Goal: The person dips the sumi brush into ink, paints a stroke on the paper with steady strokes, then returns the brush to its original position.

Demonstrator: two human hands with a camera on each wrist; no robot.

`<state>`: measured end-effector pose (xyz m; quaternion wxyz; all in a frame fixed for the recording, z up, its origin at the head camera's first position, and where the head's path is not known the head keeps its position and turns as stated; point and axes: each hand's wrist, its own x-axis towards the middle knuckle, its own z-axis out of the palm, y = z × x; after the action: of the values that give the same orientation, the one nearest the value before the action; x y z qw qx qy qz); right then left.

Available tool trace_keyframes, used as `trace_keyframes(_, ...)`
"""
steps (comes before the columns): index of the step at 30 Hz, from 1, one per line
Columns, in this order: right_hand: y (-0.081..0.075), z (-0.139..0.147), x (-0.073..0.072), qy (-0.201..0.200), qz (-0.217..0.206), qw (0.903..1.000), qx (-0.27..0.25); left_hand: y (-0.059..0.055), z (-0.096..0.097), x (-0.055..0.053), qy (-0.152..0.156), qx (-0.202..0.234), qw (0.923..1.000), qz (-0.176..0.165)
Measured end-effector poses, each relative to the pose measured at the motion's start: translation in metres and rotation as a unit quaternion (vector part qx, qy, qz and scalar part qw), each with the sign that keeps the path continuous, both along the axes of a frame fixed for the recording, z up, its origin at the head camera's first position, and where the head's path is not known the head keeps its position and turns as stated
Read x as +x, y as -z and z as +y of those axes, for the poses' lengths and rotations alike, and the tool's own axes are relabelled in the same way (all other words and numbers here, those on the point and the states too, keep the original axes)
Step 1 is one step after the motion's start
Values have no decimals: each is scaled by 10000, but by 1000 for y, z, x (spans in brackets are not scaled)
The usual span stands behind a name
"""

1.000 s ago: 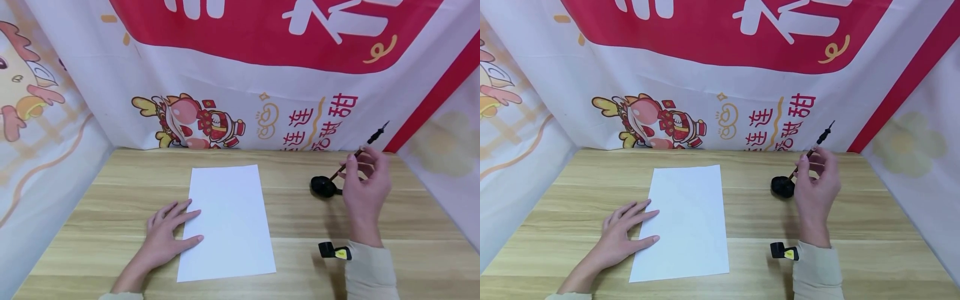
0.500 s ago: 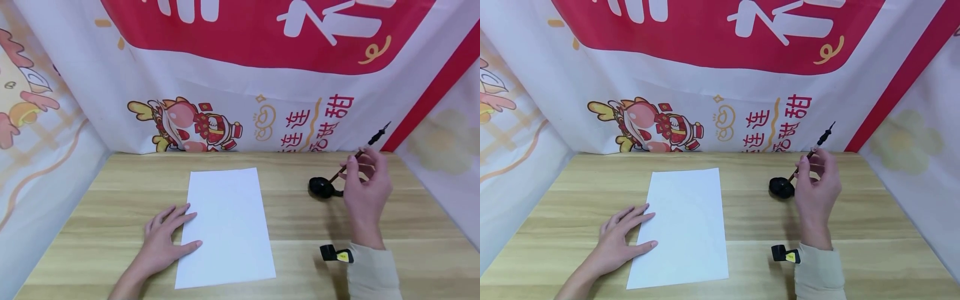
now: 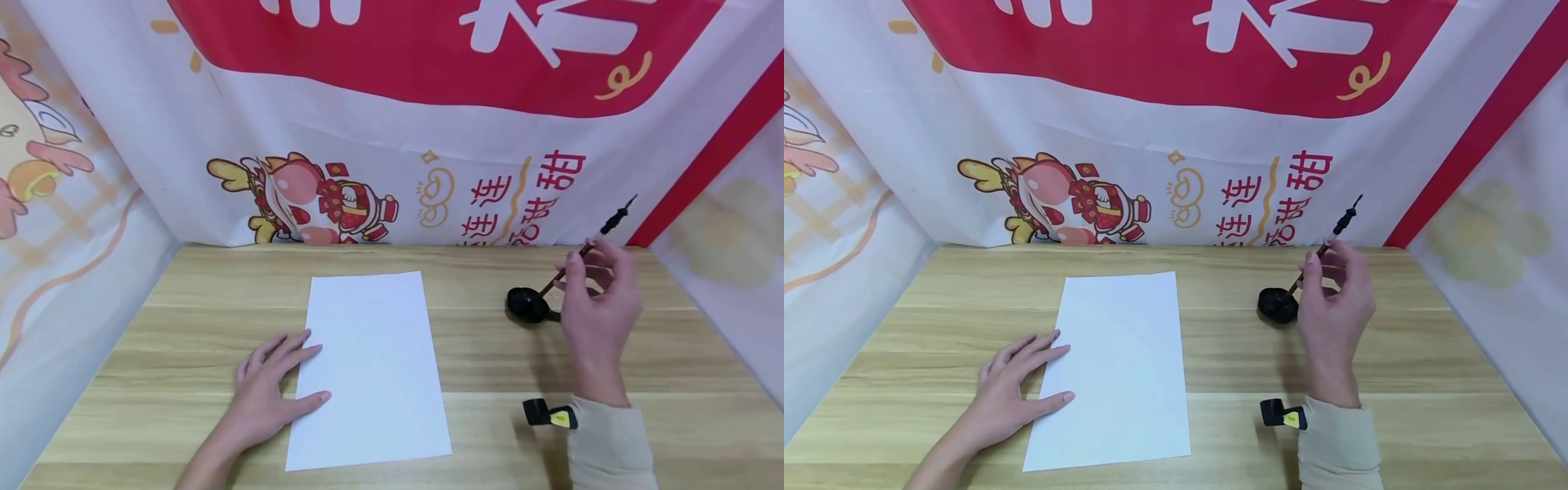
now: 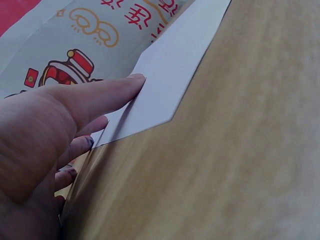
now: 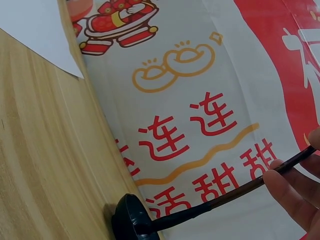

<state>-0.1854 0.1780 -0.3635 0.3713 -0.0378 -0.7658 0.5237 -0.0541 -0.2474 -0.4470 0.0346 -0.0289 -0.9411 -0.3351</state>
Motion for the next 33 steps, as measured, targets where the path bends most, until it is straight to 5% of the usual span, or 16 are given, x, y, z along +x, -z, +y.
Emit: trace_keyframes(33,-2,5,-2,0,281,9995,123,-2,0,-2,69,36,9999,-115)
